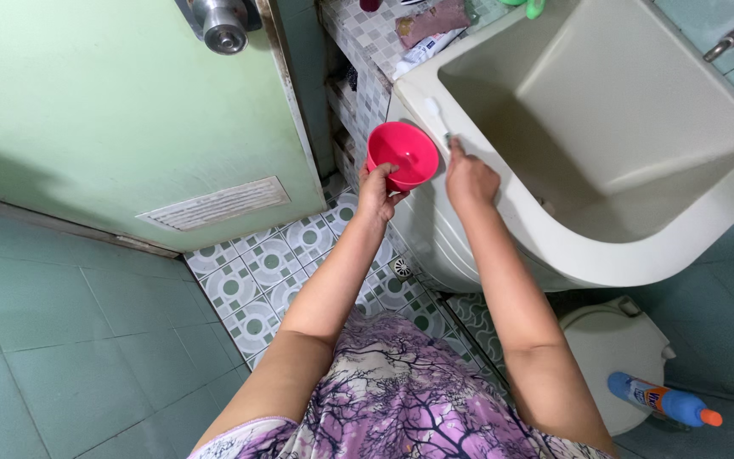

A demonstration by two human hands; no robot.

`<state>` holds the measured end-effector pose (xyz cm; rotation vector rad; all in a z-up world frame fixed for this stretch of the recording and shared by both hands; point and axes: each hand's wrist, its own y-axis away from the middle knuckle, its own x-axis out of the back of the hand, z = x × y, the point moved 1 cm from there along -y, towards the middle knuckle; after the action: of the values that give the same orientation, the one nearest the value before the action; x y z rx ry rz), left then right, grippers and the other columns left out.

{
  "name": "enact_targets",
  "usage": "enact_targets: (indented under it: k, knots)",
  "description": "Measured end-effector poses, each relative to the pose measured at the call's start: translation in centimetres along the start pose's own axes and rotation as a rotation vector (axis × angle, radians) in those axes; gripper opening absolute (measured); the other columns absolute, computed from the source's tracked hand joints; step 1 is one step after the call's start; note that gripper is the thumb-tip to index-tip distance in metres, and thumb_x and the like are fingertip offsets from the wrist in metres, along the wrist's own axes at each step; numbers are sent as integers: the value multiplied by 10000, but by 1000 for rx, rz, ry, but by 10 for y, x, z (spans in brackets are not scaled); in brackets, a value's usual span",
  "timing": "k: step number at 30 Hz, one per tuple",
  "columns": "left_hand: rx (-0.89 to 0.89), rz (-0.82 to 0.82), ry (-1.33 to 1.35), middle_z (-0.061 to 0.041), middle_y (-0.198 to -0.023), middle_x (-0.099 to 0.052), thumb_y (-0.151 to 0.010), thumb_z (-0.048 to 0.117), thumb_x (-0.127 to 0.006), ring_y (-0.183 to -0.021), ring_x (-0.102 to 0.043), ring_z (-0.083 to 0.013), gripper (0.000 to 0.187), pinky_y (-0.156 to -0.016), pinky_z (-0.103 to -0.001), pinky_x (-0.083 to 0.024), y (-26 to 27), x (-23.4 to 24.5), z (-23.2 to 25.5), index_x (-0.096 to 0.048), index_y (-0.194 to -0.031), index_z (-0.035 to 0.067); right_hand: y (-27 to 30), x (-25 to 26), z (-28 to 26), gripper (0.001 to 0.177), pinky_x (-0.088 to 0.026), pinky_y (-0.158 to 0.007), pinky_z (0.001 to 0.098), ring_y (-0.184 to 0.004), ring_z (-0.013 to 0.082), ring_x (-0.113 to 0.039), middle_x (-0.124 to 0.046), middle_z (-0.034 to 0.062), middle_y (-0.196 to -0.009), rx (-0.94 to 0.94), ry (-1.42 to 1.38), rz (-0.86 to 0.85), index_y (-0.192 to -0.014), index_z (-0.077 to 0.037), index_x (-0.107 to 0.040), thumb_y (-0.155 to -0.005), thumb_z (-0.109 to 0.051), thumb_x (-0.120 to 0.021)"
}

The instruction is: The person uses a toothbrush and a pink bowl to scrub the exterior side and rim of a white bathtub. They repeatedly dip the toothbrush into the bowl and scrub the tub's surface and the adjacent tiled wall.

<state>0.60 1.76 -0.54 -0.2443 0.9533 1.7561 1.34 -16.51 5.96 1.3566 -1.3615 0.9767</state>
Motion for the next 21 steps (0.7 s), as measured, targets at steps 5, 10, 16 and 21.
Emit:
enact_targets:
  k: [5,10,16,21]
  knots:
    - [16,14,3,-117,-1276,-616,-750,104,-660,-963,-698,-352,808,-708,-543,-590,2,0,-1,-363,-1481,276,0,1,5,397,-568,-627,514,-730,366,-725,-736,159,-826,121,94,294,-1422,-201,-634,-1049,-242,-504]
    - [29,13,-1,-120,-1312,-600,-754,110,-671,-990,-691,-354,835,-718,-545,-585,2,-2,-8,-332,-1501,269,8,-15,12,411,-571,-664,523,-751,374,-727,-743,156,-842,201,73,276,-1407,-247,-638,-1026,-296,-491]
    - [32,12,0,-113,-1344,-575,-730,106,-681,-1053,-668,-360,861,-718,-546,-587,4,-1,-10,-327,-1496,277,-1,-10,32,419,-568,-627,533,-739,374,-726,-737,152,-831,86,109,325,-1422,-221,-634,-1021,-244,-514]
    - [20,7,-14,-108,-1342,-578,-724,108,-683,-1046,-666,-367,843,-689,-542,-588,6,-4,-15,-365,-1491,254,9,-24,26,436,-578,-658,510,-742,360,-730,-734,136,-834,256,124,369,-1427,-210,-627,-1004,-280,-545]
